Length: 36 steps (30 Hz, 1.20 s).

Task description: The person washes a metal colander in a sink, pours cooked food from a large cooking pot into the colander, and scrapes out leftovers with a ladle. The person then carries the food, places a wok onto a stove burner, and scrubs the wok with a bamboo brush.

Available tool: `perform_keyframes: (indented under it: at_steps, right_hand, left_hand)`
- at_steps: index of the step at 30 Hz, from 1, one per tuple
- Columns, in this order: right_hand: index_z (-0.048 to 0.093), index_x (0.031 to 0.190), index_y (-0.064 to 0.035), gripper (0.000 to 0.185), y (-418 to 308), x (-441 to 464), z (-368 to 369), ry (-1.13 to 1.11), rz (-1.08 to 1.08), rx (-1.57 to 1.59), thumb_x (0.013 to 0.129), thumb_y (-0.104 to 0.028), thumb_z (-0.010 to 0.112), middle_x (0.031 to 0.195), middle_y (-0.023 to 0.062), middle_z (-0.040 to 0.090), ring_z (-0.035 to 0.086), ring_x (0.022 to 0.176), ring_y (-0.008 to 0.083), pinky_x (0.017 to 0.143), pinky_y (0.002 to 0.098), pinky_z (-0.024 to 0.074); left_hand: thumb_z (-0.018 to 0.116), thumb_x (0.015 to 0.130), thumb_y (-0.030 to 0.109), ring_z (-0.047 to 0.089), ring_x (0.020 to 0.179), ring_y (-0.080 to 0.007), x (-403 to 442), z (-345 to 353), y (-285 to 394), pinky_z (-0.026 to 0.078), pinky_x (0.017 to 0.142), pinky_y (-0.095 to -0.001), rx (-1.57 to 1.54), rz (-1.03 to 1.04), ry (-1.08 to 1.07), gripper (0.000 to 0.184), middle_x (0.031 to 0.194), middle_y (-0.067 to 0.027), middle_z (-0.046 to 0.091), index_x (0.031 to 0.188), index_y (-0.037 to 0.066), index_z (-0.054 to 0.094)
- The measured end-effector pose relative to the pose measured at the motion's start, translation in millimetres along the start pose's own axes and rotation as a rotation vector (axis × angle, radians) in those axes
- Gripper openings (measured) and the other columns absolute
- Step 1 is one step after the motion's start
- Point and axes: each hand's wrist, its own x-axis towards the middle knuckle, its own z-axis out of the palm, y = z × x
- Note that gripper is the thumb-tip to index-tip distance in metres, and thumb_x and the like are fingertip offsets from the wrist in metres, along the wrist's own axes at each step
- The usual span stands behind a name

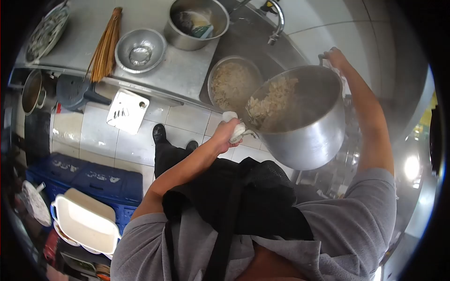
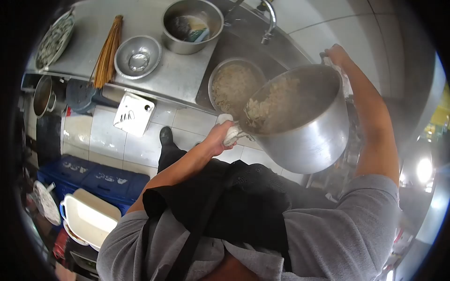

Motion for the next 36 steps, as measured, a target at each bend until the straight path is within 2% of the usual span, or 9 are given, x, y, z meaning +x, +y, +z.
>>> perform_keyframes:
  at_steps: [9, 11, 15, 18, 19, 24, 28, 34, 36]
  right_hand:
    - [0.059, 0.122, -0.0023, 0.045, 133, -171, 9, 0.422, 0.146, 0.440, 0.092, -0.037, 0.060, 0.110, 0.0166, 0.065, 0.061, 0.102, 0.0264, 0.087, 0.0379, 0.0472]
    - [0.061, 0.120, -0.0031, 0.038, 132, -227, 26, 0.607, 0.476, 0.827, 0.092, -0.029, 0.060, 0.110, 0.0172, 0.064, 0.062, 0.100, 0.0234, 0.084, 0.0334, 0.0498]
    - [0.057, 0.125, -0.0038, 0.040, 173, -280, 130, 0.816, 0.629, 1.117, 0.091, -0.025, 0.062, 0.109, 0.0171, 0.065, 0.061, 0.098, 0.0226, 0.080, 0.0387, 0.0514]
    - [0.053, 0.131, -0.0021, 0.047, 144, -322, 175, 0.820, 0.858, 1.511, 0.094, -0.030, 0.061, 0.117, 0.0165, 0.064, 0.062, 0.104, 0.0303, 0.087, 0.0438, 0.0512]
    - [0.053, 0.126, -0.0030, 0.039, 165, -316, 223, 0.792, 0.623, 1.889, 0.095, -0.026, 0.059, 0.110, 0.0136, 0.063, 0.064, 0.098, 0.0283, 0.082, 0.0441, 0.0537]
    - [0.049, 0.126, 0.0021, 0.043, 132, -381, 236, 0.603, 0.272, 2.377, 0.089, -0.014, 0.065, 0.111, 0.0174, 0.060, 0.064, 0.095, 0.0278, 0.079, 0.0421, 0.0549]
    - [0.026, 0.148, -0.0020, 0.071, 102, -407, 225, 0.719, 0.170, 2.260, 0.088, -0.007, 0.063, 0.118, 0.0176, 0.056, 0.061, 0.096, 0.0250, 0.081, 0.0378, 0.0511]
    - [0.028, 0.150, -0.0159, 0.070, 82, -396, 238, 0.772, 0.043, 2.318, 0.088, 0.002, 0.056, 0.114, 0.0159, 0.056, 0.060, 0.095, 0.0236, 0.079, 0.0368, 0.0520]
    - [0.031, 0.148, -0.0153, 0.069, 86, -391, 239, 0.774, 0.090, 2.265, 0.087, 0.004, 0.055, 0.111, 0.0155, 0.057, 0.060, 0.094, 0.0232, 0.079, 0.0377, 0.0527]
  left_hand:
    - [0.063, 0.087, 0.021, 0.064, 0.070, -0.0195, -42, 69, 42, 0.049, 0.046, -0.0361, 0.392, 0.367, 0.024, 0.032, 0.091, -0.0093, 0.063, 0.113, 0.007, 0.050]
    - [0.070, 0.082, 0.021, 0.066, 0.075, -0.0208, -60, 95, 68, 0.054, 0.053, -0.0396, 0.525, 0.507, -0.013, 0.040, 0.097, -0.0133, 0.064, 0.110, 0.000, 0.051]
    - [0.074, 0.077, 0.019, 0.066, 0.088, -0.0225, -47, 132, 106, 0.054, 0.075, -0.0340, 0.837, 0.768, 0.070, 0.048, 0.099, -0.0155, 0.066, 0.114, -0.006, 0.054]
    - [0.072, 0.075, 0.018, 0.066, 0.086, -0.0214, -33, 159, 127, 0.053, 0.074, -0.0346, 1.014, 0.912, 0.082, 0.044, 0.098, -0.0150, 0.067, 0.110, -0.005, 0.058]
    - [0.072, 0.075, 0.018, 0.066, 0.085, -0.0210, -32, 169, 130, 0.053, 0.074, -0.0344, 1.073, 0.960, 0.087, 0.043, 0.098, -0.0144, 0.068, 0.109, -0.005, 0.059]
    - [0.069, 0.080, 0.031, 0.066, 0.088, -0.0224, -68, 193, 130, 0.053, 0.080, -0.0372, 1.407, 1.036, 0.258, 0.049, 0.099, -0.0129, 0.069, 0.114, -0.002, 0.059]
    - [0.067, 0.085, 0.042, 0.066, 0.096, -0.0262, -65, 170, 133, 0.051, 0.085, -0.0391, 1.525, 1.142, 0.687, 0.054, 0.105, -0.0166, 0.069, 0.115, -0.002, 0.060]
    - [0.058, 0.090, 0.052, 0.059, 0.113, -0.0414, -101, 132, 78, 0.046, 0.096, -0.0467, 1.294, 1.510, 0.712, 0.065, 0.118, -0.0293, 0.061, 0.122, -0.004, 0.052]
    - [0.060, 0.092, 0.046, 0.063, 0.102, -0.0297, -128, 131, 37, 0.049, 0.088, -0.0394, 1.143, 1.448, 0.657, 0.057, 0.110, -0.0194, 0.065, 0.122, -0.002, 0.054]
